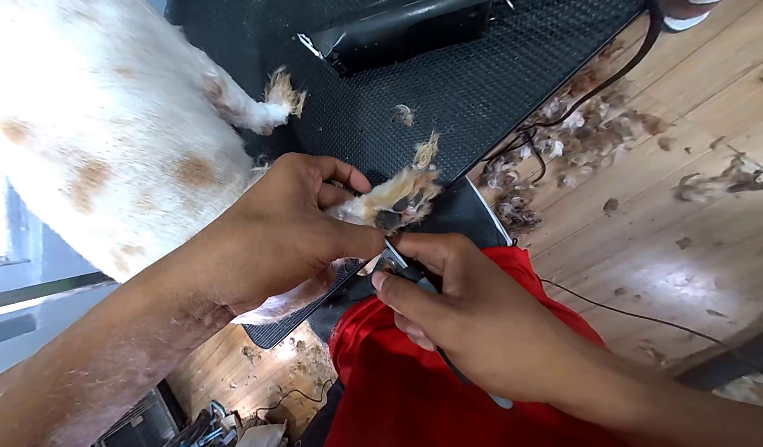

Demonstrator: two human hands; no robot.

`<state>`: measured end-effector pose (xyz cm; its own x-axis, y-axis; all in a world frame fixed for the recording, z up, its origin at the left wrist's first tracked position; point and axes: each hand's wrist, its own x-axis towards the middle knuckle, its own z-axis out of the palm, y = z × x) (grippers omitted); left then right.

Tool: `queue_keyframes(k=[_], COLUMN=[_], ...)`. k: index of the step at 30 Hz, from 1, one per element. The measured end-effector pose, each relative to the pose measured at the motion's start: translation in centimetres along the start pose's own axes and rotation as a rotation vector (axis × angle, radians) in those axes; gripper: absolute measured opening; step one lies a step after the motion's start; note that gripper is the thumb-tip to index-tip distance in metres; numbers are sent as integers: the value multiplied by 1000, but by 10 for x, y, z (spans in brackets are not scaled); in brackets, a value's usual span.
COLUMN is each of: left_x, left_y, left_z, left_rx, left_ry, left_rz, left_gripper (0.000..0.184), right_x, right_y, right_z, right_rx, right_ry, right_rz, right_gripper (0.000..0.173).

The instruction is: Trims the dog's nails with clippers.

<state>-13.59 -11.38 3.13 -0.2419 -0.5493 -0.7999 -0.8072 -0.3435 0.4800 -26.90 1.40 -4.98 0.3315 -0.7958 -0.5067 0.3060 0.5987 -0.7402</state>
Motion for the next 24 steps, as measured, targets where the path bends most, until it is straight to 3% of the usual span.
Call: queue_keyframes(k=[3,10,20,24], left_x=[0,-6,-7,-3], left_y=[-1,0,1,0], left_z=[-1,0,0,5], left_rx=[2,-44,-41,-60], left_ry=[5,56,74,82], left_rz=[16,-4,-9,-6], left_gripper=[53,46,45,49], right_x=[3,1,4,8], right_y=[4,17,23,26], right_z=[2,13,33,31], right_rx=[-15,231,18,9], right_ry=[30,89,244,263], right_rz=[-11,-72,-256,-246], right_gripper=[11,16,13,16])
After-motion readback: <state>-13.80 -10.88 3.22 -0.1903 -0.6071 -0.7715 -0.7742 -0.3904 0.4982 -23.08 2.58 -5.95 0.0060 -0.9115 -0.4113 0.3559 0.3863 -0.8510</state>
